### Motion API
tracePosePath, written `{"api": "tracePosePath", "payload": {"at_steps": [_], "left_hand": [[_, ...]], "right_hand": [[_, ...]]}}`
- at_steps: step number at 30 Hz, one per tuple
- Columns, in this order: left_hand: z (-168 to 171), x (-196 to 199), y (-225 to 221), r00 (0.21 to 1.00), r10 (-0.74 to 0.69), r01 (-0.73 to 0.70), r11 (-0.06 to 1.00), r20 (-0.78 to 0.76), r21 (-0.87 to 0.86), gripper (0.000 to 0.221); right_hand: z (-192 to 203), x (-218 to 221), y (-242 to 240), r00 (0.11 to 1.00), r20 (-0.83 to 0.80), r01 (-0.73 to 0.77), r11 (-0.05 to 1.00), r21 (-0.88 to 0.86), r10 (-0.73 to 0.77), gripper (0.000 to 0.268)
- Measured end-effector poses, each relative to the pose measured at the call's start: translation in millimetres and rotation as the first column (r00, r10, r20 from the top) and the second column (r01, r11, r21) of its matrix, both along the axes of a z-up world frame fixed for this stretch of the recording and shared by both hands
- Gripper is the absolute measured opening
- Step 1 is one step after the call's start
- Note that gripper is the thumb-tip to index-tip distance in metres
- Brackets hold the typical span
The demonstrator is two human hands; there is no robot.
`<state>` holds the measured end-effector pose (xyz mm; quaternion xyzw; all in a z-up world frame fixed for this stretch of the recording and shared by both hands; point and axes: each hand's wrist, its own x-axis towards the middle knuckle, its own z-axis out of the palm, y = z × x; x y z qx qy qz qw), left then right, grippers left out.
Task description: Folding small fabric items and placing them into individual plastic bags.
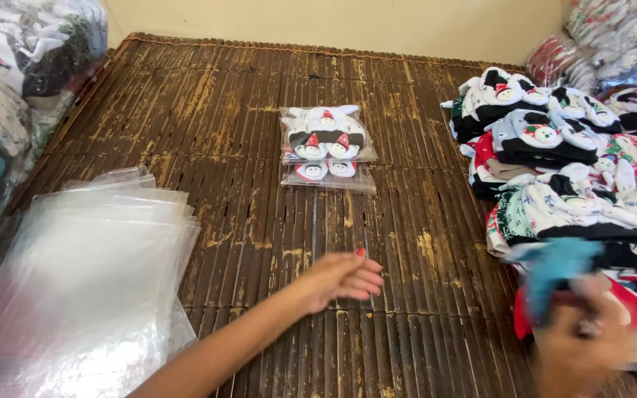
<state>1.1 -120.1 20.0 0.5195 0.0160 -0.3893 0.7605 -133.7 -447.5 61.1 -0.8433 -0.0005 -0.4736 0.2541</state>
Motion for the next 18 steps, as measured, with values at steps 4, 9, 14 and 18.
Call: {"api": "tracePosePath", "payload": {"at_steps": [4,9,14,18], "left_hand": [[-19,-17,-16,0.985,-0.121,0.084,0.962,-0.126,-0.261,0.076],[-32,-21,-19,0.986,0.051,-0.067,0.993,-0.156,-0.094,0.042],[-12,-20,-12,0.997,0.045,-0.035,0.988,-0.064,0.153,0.052],[-3,-17,5,1.0,0.024,-0.025,0.979,0.012,0.202,0.053]], "right_hand": [[-22,6,108,0.976,-0.172,-0.142,0.989,-0.04,0.133,0.047],[-58,-7,156,0.726,-0.557,-0.564,0.812,-0.147,0.404,0.052],[-31,6,126,0.693,-0.466,-0.548,0.822,0.156,0.551,0.034],[-39,48,88,0.807,-0.504,-0.293,0.95,0.112,0.308,0.027]]}}
